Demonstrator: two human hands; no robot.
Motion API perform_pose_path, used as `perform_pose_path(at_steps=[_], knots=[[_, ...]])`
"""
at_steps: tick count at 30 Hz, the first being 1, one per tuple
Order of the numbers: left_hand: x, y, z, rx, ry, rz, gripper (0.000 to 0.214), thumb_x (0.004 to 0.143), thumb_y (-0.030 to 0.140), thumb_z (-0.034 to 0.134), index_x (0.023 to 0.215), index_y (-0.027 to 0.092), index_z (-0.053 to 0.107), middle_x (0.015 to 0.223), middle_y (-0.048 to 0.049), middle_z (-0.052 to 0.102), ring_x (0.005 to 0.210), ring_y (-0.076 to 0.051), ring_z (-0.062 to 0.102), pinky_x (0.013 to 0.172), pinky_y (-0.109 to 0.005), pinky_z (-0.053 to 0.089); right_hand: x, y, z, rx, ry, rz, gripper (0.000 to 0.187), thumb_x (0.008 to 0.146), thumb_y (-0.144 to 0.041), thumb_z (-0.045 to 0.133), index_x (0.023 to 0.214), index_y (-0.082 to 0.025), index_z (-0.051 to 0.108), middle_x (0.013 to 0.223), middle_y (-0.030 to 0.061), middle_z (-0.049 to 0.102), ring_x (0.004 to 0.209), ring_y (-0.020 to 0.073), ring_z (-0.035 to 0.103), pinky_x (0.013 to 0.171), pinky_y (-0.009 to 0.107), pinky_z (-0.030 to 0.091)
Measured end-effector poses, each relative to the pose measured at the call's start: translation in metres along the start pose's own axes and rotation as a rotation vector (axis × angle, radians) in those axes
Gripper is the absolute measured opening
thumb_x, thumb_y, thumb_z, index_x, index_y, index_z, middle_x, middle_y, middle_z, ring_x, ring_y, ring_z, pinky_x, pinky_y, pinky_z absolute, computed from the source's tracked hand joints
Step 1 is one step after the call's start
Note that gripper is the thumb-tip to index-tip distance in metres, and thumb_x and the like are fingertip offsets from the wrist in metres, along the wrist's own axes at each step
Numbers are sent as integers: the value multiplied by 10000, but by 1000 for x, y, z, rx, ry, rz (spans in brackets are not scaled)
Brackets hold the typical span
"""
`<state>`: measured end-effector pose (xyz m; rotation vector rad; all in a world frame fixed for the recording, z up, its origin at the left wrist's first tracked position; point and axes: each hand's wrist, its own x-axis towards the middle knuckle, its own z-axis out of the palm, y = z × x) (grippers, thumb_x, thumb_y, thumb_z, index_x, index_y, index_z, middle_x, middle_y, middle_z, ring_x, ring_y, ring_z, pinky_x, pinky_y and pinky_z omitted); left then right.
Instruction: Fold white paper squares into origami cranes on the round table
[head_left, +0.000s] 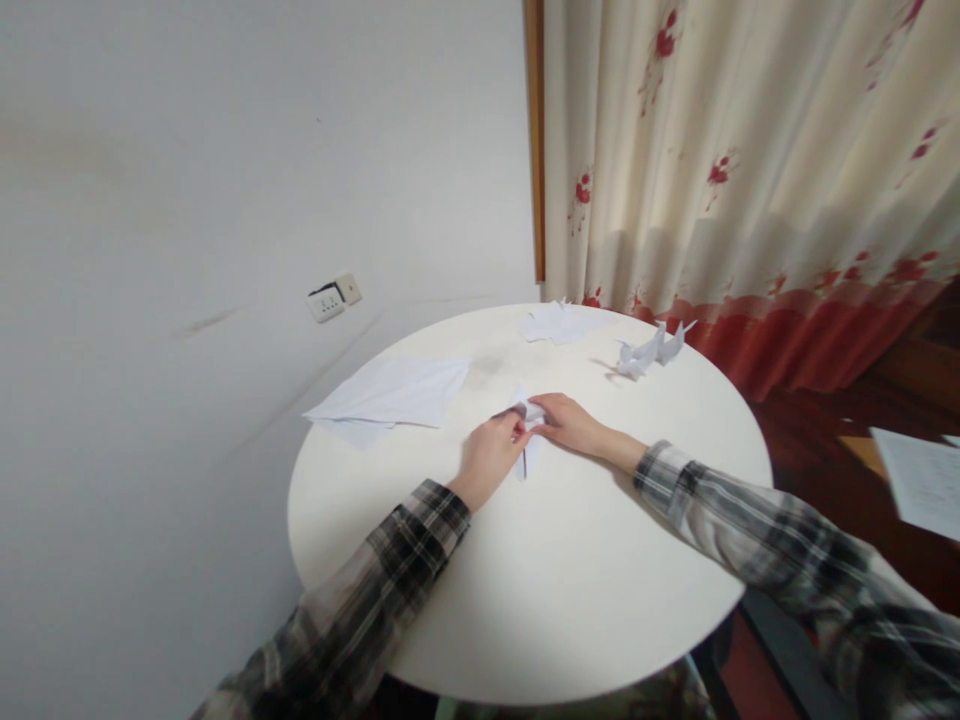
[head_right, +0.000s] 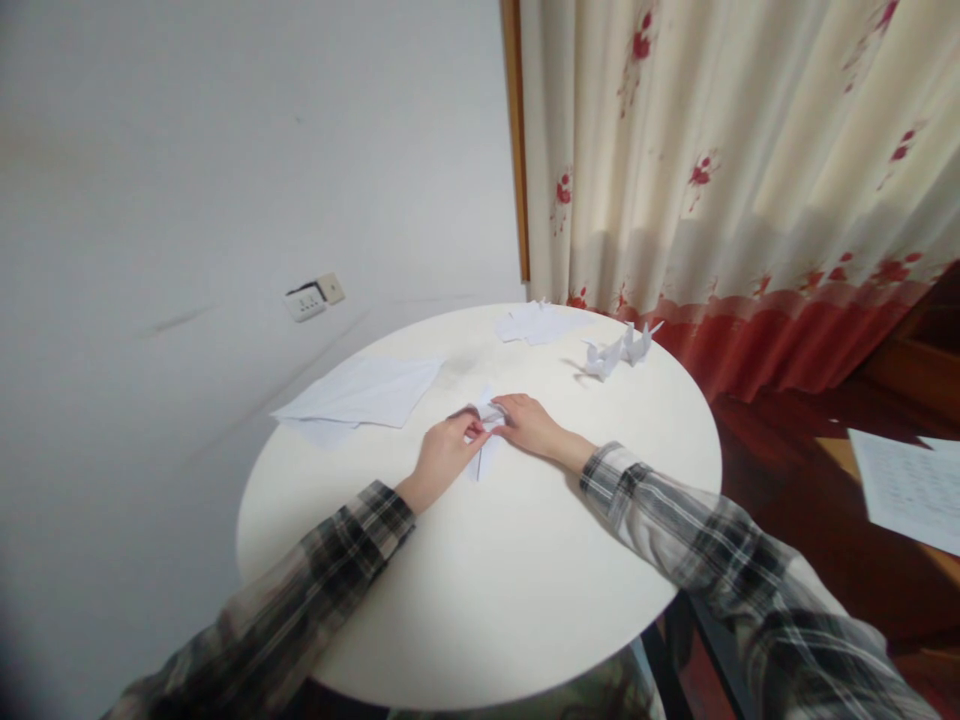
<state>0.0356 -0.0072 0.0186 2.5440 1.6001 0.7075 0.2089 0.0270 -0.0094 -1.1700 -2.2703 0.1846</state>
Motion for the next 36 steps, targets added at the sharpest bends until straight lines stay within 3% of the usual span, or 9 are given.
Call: perform_pose_path(at_steps=[4,7,12,23,28,36], knots=[[-2,1,1,59,-84,97,194,814,314,500,893,218,649,907,-33,659,874,-162,589,758,-248,426,-1,-3,-5,9,21,-3,413,755,-276,590,1131,-127,506,1094,130,576,1039,217,500,890,369,380],[-3,1,0,117,-106,125,237,834,319,464,978,253,640,931,-42,653,856,-176,586,746,-270,433,-3,-8,-10,2,66,-28,316,743,-244,595,1038,-135,569,1000,101,611,967,203,528,865,339,390],[-2,5,-3,203,-117,177,249,835,290,459,1016,264,628,886,-49,639,863,-182,555,736,-272,440,-3,-14,-13,9,25,-5,182,789,-199,524,947,-177,612,918,58,635,885,163,554,783,273,409],[0,5,-2,104,-136,188,236,841,264,447,953,233,653,857,-57,642,901,-176,543,781,-278,444,0,-14,-14,-49,18,15,90,775,-162,544,802,-153,629,839,64,605,817,153,523,712,245,386],[0,3,-1,94,-120,207,228,837,254,454,947,236,653,881,-47,651,881,-171,558,773,-274,448,1,-13,-14,-58,20,35,103,775,-167,533,724,-152,621,733,44,589,719,138,512,658,230,360],[-1,-2,6,80,-112,308,244,844,206,433,1004,218,617,1017,-21,642,956,-164,535,827,-281,437,4,-2,-13,1,40,193,226,817,-248,484,654,-159,612,606,11,599,555,108,467,547,214,285]])
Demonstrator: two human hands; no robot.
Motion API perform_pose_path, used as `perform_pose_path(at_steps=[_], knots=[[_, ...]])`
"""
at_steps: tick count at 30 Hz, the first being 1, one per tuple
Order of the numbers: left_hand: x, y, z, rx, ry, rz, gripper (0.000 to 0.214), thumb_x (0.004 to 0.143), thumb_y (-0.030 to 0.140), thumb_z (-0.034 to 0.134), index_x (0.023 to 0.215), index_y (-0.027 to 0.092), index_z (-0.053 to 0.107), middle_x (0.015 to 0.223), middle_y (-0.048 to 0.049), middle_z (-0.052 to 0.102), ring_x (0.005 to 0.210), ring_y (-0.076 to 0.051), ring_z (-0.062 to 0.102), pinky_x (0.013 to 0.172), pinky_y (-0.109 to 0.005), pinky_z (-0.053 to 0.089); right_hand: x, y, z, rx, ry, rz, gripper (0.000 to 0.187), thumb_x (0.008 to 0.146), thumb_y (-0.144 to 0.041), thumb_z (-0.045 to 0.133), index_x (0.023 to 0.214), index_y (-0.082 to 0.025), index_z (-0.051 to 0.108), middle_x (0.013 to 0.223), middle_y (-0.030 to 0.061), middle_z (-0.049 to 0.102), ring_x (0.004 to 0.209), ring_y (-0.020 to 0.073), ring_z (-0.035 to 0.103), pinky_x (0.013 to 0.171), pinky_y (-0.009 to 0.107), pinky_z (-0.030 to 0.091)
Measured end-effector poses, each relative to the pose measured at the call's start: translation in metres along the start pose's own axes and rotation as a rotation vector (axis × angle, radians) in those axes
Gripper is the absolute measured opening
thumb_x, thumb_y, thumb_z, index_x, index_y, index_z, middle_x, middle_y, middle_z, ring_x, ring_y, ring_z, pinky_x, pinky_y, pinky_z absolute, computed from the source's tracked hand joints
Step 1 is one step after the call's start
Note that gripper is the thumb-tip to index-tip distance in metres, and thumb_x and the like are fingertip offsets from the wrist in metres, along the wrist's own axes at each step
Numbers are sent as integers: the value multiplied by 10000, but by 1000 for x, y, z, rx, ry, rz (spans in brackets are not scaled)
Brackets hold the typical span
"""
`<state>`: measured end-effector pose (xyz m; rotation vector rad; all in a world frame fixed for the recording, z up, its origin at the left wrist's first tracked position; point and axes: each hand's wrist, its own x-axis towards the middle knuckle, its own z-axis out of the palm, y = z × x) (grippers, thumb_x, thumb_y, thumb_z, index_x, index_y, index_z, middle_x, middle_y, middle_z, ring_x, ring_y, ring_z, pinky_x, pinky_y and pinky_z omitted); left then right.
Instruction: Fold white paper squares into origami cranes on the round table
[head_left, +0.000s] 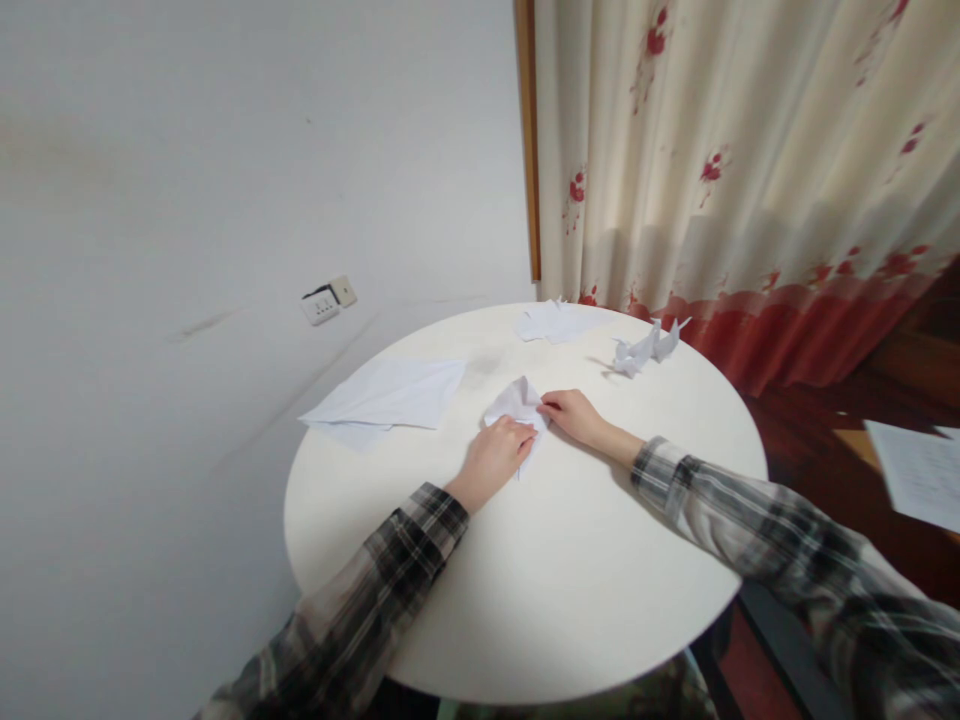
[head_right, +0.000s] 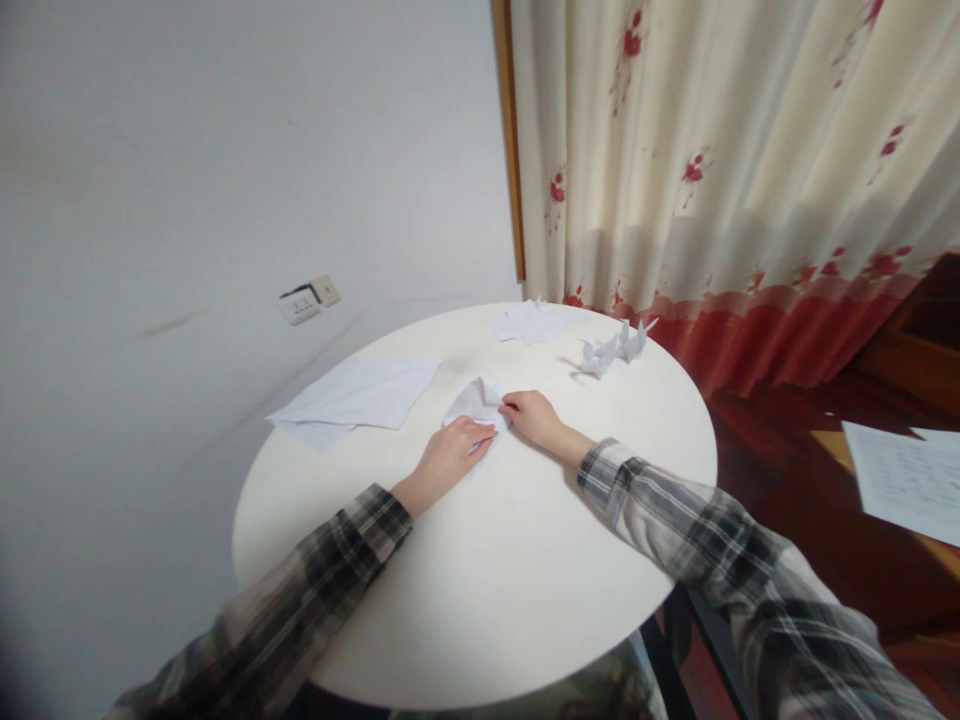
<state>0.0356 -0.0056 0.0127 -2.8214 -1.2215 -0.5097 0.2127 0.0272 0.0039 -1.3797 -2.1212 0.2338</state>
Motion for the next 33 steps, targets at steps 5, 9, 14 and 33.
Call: perform_pose_path(at_steps=[5,9,14,33], knots=[[4,-2,6,-11,-49,179,342,827,100,415,1138,180,534,1113,-34,598,1026,-155,493,921,-278,386,0,1,1,19,14,17,236,812,-257,483,636,-160,607,580,5,587,529,103,447,535,209,283],[6,-6,10,-23,-67,239,397,820,89,411,1201,180,481,1182,-41,555,1070,-158,461,956,-288,361,-1,0,1,37,8,19,236,809,-254,478,636,-158,608,578,7,588,524,101,440,536,208,286],[7,-10,12,-40,-89,275,453,802,49,390,1228,185,460,1172,-36,563,1033,-167,460,922,-291,392,-2,-1,1,69,-7,31,222,803,-235,476,643,-148,603,586,9,586,533,97,437,541,205,284],[5,-7,12,-56,-55,312,474,772,20,391,1198,206,486,1197,-17,548,980,-196,455,867,-340,423,-5,-3,0,139,-6,18,312,807,-329,483,555,-147,506,480,-44,438,481,73,347,497,208,224]])
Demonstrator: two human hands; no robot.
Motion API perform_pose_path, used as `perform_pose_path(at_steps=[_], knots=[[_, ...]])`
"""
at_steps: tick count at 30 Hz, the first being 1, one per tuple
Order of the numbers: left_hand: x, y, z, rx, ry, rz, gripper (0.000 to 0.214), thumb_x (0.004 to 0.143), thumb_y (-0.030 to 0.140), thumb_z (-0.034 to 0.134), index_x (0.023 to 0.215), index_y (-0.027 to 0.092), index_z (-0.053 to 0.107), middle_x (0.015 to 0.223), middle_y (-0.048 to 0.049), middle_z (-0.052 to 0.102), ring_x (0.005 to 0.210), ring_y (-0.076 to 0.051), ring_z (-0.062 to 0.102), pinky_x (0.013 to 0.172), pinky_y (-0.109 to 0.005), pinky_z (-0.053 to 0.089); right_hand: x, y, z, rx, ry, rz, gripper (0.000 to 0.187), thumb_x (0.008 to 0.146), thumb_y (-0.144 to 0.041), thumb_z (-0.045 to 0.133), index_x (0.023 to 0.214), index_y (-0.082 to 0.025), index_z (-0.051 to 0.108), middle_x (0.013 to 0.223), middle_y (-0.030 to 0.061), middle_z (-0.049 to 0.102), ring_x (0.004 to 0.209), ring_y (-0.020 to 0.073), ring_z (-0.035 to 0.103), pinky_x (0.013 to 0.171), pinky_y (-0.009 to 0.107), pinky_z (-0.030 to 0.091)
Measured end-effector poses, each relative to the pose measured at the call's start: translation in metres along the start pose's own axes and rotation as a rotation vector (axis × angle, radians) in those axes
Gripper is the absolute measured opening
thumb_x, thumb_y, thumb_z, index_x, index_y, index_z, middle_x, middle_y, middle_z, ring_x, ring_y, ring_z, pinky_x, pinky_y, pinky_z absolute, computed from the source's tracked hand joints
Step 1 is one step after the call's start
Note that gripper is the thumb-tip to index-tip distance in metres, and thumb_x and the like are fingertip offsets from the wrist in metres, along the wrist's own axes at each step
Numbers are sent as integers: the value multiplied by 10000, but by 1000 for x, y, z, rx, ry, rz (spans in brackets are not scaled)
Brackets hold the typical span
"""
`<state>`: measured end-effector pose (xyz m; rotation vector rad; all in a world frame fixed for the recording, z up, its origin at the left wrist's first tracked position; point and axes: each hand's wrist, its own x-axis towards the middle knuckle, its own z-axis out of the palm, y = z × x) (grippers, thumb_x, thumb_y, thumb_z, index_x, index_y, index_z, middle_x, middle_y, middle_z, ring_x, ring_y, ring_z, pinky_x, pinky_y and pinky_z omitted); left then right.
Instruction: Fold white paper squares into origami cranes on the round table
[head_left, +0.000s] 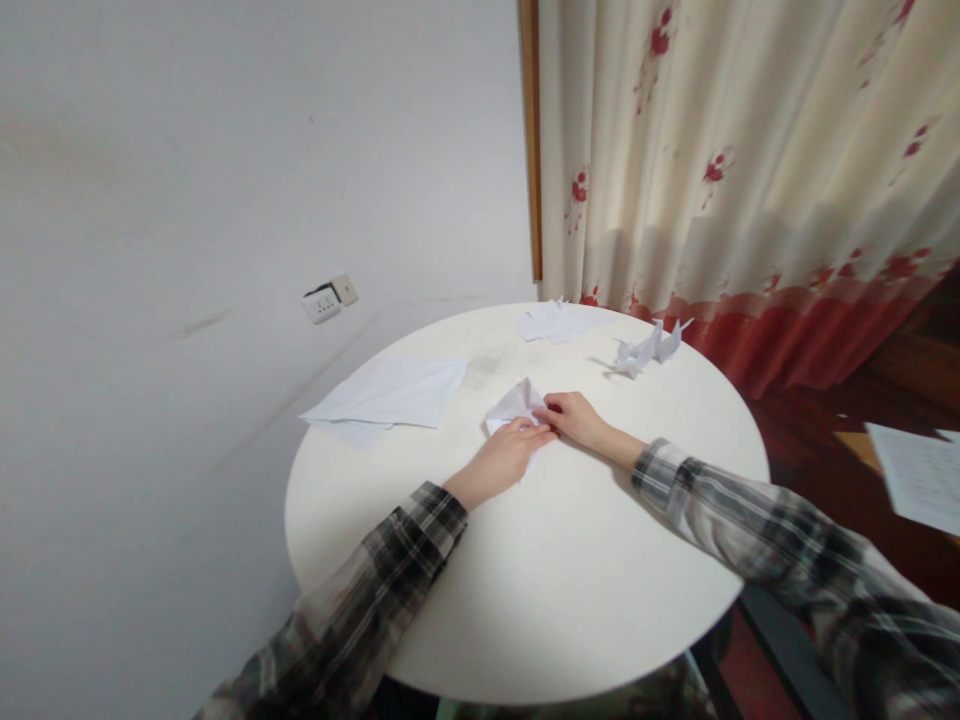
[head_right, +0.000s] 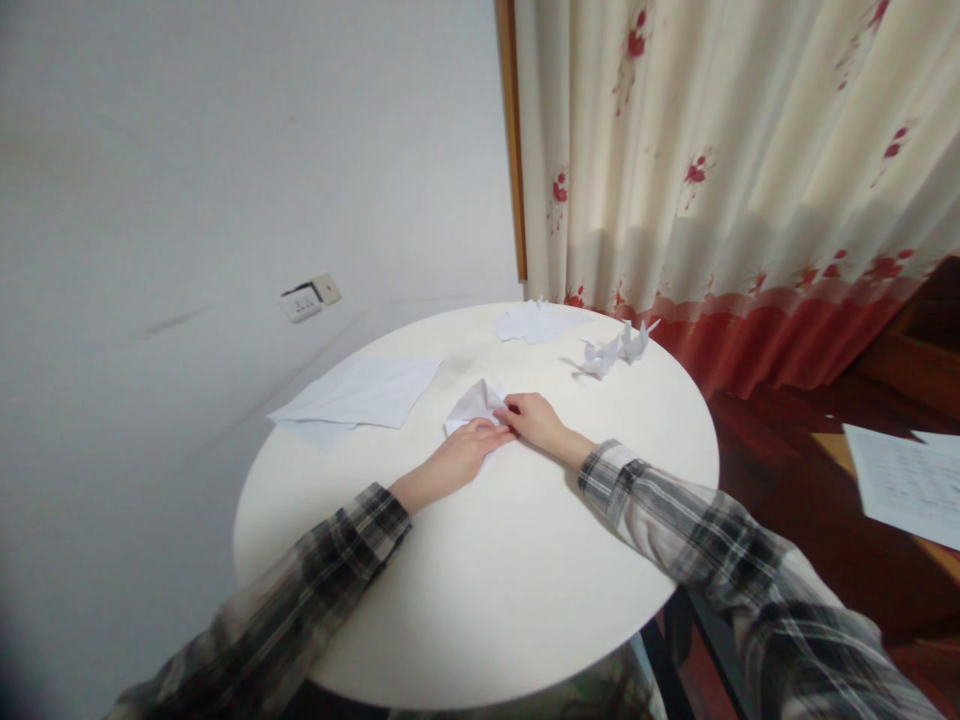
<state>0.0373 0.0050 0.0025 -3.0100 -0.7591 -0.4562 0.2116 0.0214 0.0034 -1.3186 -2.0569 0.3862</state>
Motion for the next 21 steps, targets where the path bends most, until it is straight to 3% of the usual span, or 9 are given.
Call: perform_pose_path(at_steps=[6,9,17,21], knots=[[0,8,-7,-58,48,41,395,795,43,413,1124,219,543,1082,-13,610,949,-166,501,861,-301,433,-1,-2,-1,3,-27,-74,327,816,-321,475,538,-149,463,481,-53,385,483,69,328,493,205,209],[-1,6,-11,-57,132,10,303,816,88,429,1046,218,577,1003,-14,630,928,-153,533,854,-298,438,-1,-1,0,-11,-35,-93,340,817,-324,477,527,-149,448,481,-52,374,483,70,314,493,206,205],[-5,3,-27,64,558,-311,136,762,216,567,892,179,579,939,-63,543,919,-198,495,815,-353,433,-2,-1,1,23,-87,-160,342,827,-343,471,550,-144,463,501,-52,369,489,66,305,496,203,204],[-6,3,-21,80,561,-343,137,755,180,562,891,180,574,1075,-82,493,1013,-217,451,866,-376,408,-2,-4,0,20,-94,-188,355,827,-338,481,533,-144,437,493,-59,336,486,64,292,496,205,194]])
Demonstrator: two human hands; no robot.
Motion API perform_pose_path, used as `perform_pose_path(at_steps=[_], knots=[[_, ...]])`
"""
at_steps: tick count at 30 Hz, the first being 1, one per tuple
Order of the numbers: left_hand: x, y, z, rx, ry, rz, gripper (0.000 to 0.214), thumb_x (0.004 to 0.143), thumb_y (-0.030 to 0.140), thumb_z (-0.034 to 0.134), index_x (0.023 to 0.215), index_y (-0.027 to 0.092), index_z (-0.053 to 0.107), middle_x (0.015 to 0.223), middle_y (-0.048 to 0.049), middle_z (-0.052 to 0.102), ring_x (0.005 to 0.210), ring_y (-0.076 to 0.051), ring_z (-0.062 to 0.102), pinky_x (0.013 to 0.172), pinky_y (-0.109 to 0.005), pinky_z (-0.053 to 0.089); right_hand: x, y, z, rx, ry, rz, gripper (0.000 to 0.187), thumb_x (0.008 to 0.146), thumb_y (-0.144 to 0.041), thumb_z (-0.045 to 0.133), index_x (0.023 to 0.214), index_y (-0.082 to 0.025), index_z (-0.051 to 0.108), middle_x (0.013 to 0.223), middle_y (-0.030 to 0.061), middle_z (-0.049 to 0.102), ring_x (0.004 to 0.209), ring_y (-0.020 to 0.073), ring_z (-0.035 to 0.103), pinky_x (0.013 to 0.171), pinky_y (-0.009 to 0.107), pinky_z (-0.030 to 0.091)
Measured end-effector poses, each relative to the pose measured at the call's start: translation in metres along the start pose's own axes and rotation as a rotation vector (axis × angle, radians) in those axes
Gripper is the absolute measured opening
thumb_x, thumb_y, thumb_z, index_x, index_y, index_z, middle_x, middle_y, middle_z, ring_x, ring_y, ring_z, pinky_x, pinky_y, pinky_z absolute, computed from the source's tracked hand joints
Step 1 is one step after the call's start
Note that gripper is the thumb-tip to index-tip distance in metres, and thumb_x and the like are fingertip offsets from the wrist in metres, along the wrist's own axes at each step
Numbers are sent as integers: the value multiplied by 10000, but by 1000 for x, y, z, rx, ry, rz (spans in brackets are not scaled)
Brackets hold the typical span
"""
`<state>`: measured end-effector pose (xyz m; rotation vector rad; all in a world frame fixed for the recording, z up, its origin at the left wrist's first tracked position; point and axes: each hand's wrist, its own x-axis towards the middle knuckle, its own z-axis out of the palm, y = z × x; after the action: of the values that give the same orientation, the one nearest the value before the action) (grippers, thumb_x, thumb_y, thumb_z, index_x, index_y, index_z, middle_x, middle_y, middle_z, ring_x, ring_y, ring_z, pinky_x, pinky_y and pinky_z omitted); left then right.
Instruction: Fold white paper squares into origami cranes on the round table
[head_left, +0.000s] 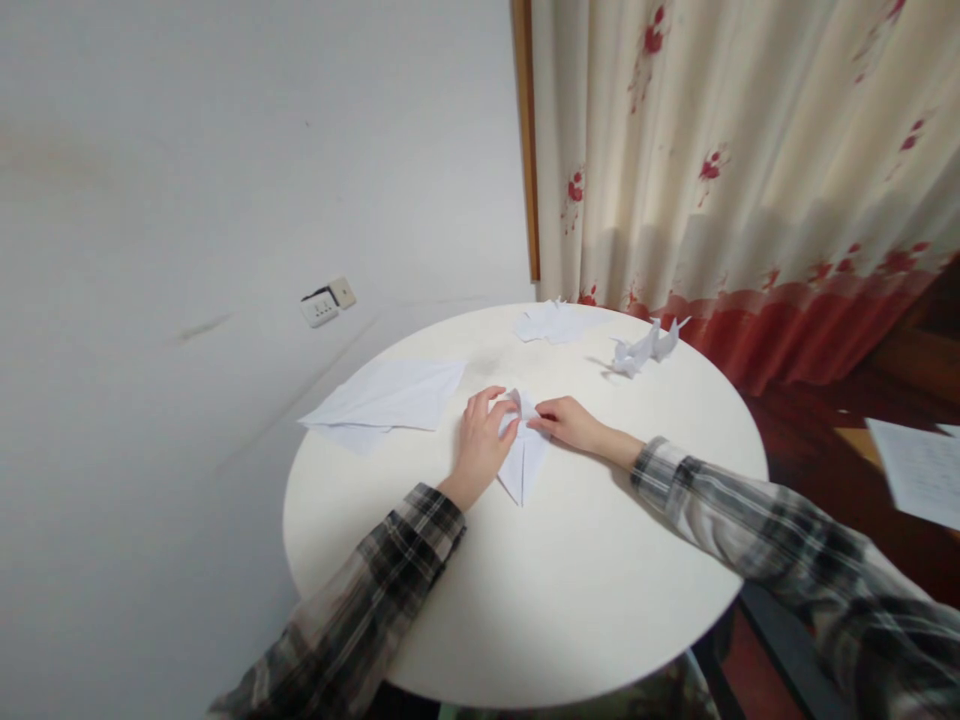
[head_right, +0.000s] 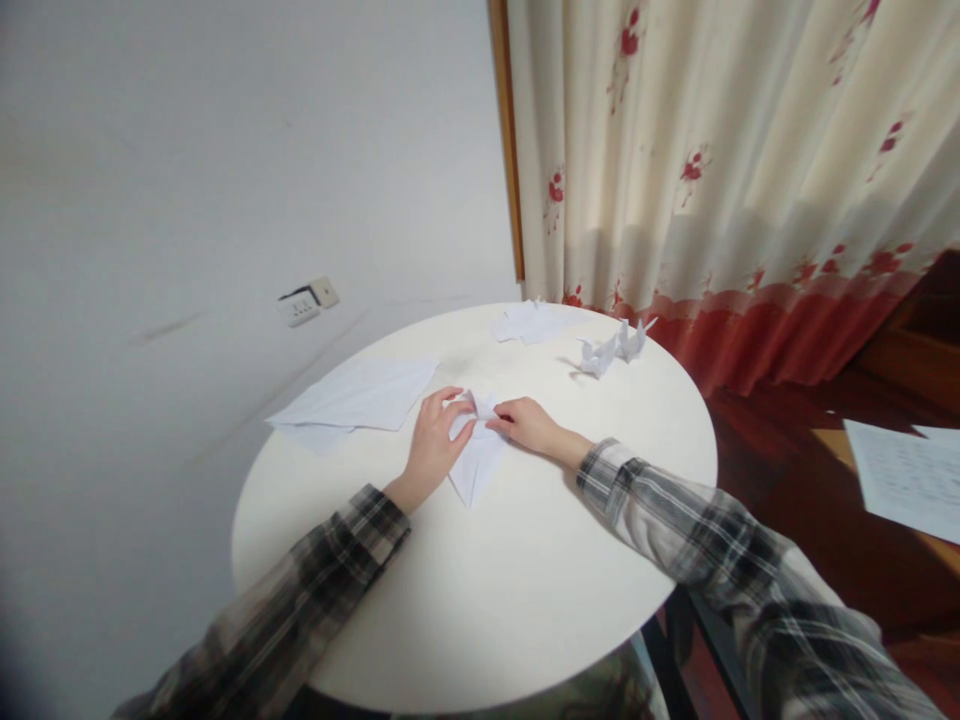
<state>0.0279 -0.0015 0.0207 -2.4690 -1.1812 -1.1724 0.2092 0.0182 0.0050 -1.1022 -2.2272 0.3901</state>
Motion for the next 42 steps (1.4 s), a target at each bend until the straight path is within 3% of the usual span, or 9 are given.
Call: perform_pose_path(at_steps=[7,16,31,42], knots=[[-1,5,4,-78,-33,95,96,782,260,551,822,181,588,1158,-76,504,1074,-210,450,909,-388,382,0,-1,1,-50,-41,-42,291,835,-282,477,581,-142,484,537,-37,426,515,74,345,521,203,231],[0,2,2,-136,-24,127,113,794,252,548,710,188,588,1028,-35,608,944,-174,521,848,-370,397,-3,-11,0,-168,-45,-158,299,860,-351,440,673,-141,541,627,25,534,605,111,459,593,216,301],[0,5,0,-180,107,127,65,808,233,535,793,185,576,850,-19,628,840,-146,545,804,-333,418,-4,-10,2,-201,-53,-191,244,850,-320,464,738,-131,571,686,52,583,649,125,507,630,220,333],[0,7,-1,-193,139,134,93,828,227,495,872,191,568,862,-28,640,851,-152,576,792,-328,450,-4,-10,1,-186,-71,-213,245,854,-309,455,763,-128,593,733,76,610,709,144,542,667,232,361]])
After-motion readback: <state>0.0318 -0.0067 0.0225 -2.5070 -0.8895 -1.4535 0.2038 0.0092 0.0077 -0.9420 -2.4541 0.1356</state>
